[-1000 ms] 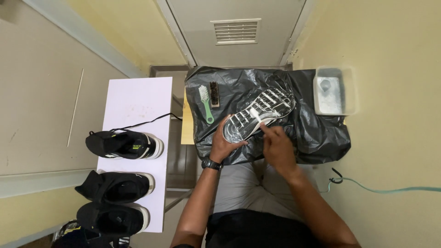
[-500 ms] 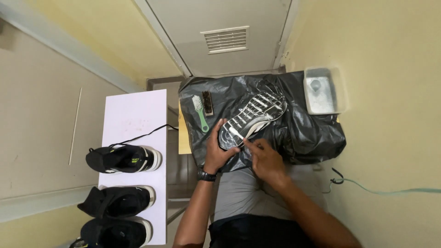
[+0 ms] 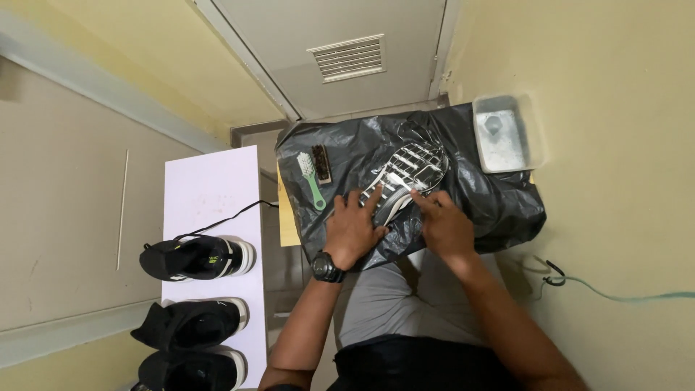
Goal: Cleaning the sole of a sneaker using a toothbrush and cleaning solution on a work surface.
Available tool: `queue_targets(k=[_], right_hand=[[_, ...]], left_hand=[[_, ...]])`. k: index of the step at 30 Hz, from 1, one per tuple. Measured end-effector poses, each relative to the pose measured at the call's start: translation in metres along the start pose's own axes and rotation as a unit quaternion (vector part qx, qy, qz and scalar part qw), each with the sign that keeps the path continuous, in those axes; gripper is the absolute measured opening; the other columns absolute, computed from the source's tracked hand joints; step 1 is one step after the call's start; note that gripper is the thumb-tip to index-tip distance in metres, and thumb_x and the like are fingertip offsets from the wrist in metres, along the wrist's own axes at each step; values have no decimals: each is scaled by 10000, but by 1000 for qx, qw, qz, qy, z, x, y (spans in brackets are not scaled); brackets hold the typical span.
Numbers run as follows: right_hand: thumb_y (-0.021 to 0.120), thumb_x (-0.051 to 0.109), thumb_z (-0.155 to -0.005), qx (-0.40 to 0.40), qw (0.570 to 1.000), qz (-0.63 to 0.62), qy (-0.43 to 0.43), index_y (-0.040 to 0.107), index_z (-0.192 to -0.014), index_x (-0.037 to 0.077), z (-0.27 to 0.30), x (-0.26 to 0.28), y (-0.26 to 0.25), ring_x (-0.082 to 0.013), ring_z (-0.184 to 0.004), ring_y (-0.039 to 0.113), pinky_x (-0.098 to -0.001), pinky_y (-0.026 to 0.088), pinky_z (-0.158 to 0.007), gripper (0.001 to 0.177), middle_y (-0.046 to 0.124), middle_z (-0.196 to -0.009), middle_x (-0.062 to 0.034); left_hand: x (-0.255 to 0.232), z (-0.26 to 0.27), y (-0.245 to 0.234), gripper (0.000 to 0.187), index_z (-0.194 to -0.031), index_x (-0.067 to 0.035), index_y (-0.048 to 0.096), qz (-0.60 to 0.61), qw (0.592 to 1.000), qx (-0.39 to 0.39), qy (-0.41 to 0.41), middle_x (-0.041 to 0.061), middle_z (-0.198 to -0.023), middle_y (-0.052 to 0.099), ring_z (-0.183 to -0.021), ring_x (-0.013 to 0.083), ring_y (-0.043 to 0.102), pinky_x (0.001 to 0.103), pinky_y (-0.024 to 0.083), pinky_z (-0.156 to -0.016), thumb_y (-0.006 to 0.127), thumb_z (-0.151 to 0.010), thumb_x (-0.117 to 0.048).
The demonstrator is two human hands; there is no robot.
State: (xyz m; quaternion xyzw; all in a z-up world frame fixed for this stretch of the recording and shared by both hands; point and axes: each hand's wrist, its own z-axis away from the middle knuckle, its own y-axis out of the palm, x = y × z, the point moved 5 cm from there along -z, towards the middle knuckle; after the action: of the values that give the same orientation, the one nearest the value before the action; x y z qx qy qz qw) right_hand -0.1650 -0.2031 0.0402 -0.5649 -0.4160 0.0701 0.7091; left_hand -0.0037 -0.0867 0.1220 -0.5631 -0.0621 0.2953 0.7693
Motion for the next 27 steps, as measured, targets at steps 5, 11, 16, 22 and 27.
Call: queue_targets(k=[5,11,16,22,27], right_hand=[[547,184,-920,19,1000,-14,11,674,-1348,410,1,-3,-20,-409,-889,726,-555,616,-738,501,660,-1172,20],[596,84,-897,-30,983,-135,-117,756,-1253,270,-3,-2,-17,-402,-893,728,-460,592,-695,432,663,-1112,-38],[536,218,-963,-109,985,-37,-131,709,-1267,483,-16,1,9,-138,-882,735,-276,568,-706,439,615,-1097,162],[550,280,-980,-75,996,5,-39,579,-1364,645,-19,-37,26,-152,-869,732,-328,595,-699,531,581,-1099,188],[608,60,-962,-18,991,-113,-75,687,-1405,323,7,-34,-25,-402,-960,715,-417,587,-772,522,656,-1188,-79]], left_hand=[[-12,-12,1,898,-1575,-301,368,-41,998,50,-9,200,-1301,527,-1143,490,558,600,600,-760,806,-807,-459],[-25,-8,0,968,-1595,-252,345,-51,996,69,-14,239,-1266,556,-1082,516,620,580,599,-808,857,-784,-383],[-28,-5,7,1011,-1603,-230,312,-52,997,54,-14,261,-1238,552,-1043,533,633,579,605,-804,877,-772,-347],[-34,-7,11,1038,-1626,-246,217,-62,996,56,-37,252,-1187,547,-1028,530,638,631,592,-769,862,-815,-301],[-30,-16,14,1123,-1643,-289,147,-56,995,79,-40,247,-1153,569,-1016,542,651,667,559,-748,876,-790,-304]])
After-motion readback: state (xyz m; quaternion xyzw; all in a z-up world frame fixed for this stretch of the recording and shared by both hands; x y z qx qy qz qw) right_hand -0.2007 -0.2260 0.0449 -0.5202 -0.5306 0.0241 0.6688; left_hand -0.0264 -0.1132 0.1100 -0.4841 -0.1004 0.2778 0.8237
